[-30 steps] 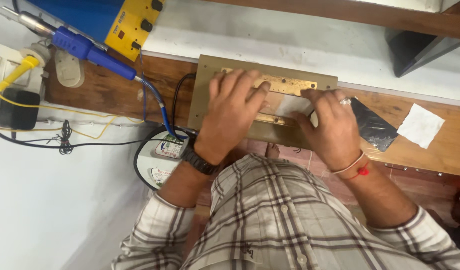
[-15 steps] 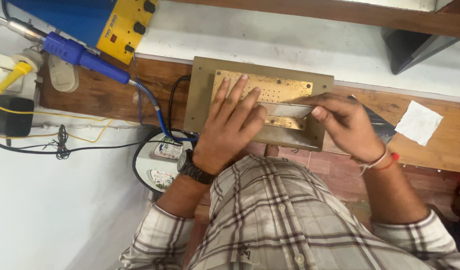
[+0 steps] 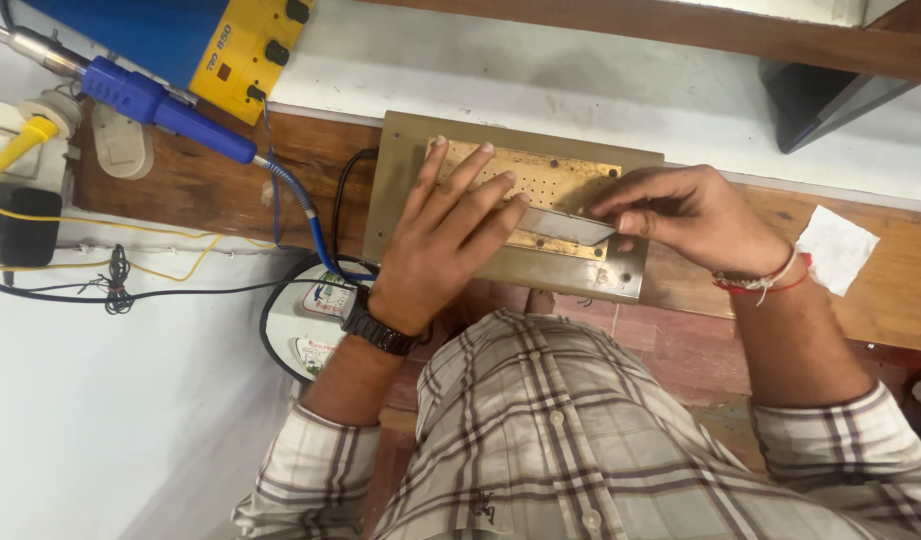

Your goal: The person separates a damaged screen from a mobile device using a heating station and a thin wire, then handles the screen and uses a screwdriver to work on the device.

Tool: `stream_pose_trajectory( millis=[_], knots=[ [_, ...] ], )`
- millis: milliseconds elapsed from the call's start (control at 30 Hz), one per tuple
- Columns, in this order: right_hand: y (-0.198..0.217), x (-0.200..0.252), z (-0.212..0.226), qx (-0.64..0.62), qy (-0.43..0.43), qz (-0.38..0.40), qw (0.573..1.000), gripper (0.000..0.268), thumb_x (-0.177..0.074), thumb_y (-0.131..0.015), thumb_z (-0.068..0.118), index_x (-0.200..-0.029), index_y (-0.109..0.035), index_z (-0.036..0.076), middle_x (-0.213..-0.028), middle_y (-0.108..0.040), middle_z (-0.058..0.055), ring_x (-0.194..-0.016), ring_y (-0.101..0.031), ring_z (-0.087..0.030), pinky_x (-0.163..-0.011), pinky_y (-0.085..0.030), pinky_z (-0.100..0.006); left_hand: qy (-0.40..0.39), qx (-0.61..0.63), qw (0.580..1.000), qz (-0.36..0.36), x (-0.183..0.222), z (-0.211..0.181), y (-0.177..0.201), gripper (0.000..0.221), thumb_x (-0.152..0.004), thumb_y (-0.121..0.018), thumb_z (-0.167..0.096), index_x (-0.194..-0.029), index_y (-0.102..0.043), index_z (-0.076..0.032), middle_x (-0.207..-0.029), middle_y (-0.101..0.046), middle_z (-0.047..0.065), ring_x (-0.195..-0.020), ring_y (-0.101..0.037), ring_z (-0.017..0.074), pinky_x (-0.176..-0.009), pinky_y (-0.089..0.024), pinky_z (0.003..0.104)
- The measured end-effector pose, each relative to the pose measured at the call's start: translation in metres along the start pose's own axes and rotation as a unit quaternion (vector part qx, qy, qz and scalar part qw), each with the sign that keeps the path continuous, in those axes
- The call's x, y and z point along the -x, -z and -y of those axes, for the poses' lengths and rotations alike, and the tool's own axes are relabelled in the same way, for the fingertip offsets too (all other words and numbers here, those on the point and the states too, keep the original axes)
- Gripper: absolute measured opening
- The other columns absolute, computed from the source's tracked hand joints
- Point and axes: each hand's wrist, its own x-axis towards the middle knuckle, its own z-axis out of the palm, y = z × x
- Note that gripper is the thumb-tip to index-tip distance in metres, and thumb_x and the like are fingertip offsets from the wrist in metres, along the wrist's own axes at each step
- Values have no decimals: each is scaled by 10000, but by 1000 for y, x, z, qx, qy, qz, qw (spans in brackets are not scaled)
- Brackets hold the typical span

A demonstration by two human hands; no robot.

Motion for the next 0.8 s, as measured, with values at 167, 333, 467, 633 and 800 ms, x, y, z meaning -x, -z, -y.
stream_pose_trajectory(
  millis=[167, 333, 467, 633, 800],
  knots=[
    [3, -4, 15, 72, -6, -9, 997, 253, -950, -693, 108, -1183, -736, 19, -1141, -771, -110, -985, -729, -158, -864, -614, -294, -19, -47, 999, 5, -5, 4, 0, 340, -976, -727, -128, -1312, -684, -144, -1236, -585, 55, -1282, -557, 248, -1193, -418, 574],
    [30, 22, 1, 298, -62, -167, 938, 295, -1000, -669, 160, -1272, -712, 55, -1136, -763, -103, -987, -746, -152, -858, -621, -296, -14, -43, 999, -9, -10, -3, 9, 322, -961, -744, -114, -1271, -658, -135, -1273, -562, 64, -1234, -562, 272, -1096, -453, 538],
    [47, 80, -36, 418, -175, -268, 850, 426, -954, -758, 321, -1274, -720, 42, -1212, -714, -192, -1009, -713, -299, -918, -599, -421, 6, -53, 998, 14, -13, -11, 16, 311, -936, -746, -95, -1235, -664, -120, -1219, -563, 72, -1212, -564, 288, -1101, -470, 541],
    [40, 116, -93, 564, -214, -173, 779, 914, -643, -872, 459, -1423, -616, 58, -1368, -580, -220, -1164, -612, -459, -958, -520, -534, 4, -62, 998, 24, -17, -17, 21, 290, -910, -746, -89, -1192, -681, -102, -1213, -566, 85, -1206, -565, 302, -1095, -495, 528],
    [46, 117, -116, 535, -298, -171, 772, 834, -684, -893, 380, -1417, -601, 110, -1433, -551, -187, -1194, -605, -448, -1028, -501, -529, 7, -62, 998, 22, -18, -19, 23, 270, -915, -750, -76, -1177, -688, -91, -1203, -564, 87, -1207, -570, 299, -1092, -502, 522]
  ],
)
